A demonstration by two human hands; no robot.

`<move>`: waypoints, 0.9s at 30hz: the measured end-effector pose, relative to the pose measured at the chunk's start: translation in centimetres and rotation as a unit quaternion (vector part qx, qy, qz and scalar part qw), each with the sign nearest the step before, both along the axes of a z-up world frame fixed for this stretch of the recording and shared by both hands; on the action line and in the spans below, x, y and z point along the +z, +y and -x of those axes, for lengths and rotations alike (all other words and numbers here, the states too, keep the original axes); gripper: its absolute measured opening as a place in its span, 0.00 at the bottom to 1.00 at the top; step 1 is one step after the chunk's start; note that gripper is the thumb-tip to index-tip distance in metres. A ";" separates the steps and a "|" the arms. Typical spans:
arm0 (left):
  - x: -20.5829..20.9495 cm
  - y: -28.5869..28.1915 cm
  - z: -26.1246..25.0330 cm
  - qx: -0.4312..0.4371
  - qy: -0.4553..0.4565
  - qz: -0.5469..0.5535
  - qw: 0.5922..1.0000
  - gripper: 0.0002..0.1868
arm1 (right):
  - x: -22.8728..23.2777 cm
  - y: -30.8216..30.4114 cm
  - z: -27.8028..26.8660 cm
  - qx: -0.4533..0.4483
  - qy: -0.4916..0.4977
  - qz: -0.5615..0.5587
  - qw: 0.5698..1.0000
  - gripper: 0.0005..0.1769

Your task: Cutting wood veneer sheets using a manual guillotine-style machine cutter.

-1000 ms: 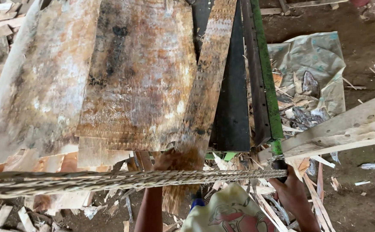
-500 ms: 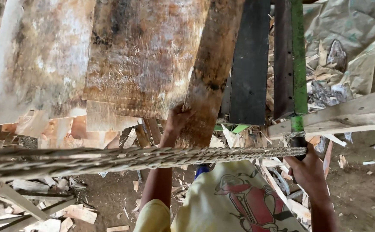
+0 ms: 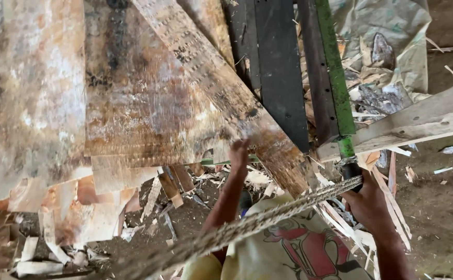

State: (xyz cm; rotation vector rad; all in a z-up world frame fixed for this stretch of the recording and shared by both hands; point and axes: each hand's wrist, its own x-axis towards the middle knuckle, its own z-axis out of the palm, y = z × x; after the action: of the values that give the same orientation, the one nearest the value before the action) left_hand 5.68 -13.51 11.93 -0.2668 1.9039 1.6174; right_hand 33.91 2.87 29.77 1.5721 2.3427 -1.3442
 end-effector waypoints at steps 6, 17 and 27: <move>-7.1 0.2 14.0 0.089 0.127 0.130 0.979 0.16 | 0.3 -0.1 0.2 -0.009 0.014 -0.012 1.000 0.28; 0.3 4.7 22.9 0.126 -0.091 -0.070 0.985 0.21 | -0.1 0.2 0.6 -0.029 -0.071 0.007 0.997 0.37; 5.6 8.8 18.5 0.158 0.081 -0.179 0.968 0.15 | 1.3 0.1 1.4 -0.058 -0.061 0.075 0.994 0.29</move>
State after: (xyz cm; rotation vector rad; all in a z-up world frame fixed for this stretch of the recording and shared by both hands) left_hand -12.85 -4.68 17.55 -0.3043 1.7023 2.2204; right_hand 32.49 2.94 31.05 1.7160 2.0591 -1.3673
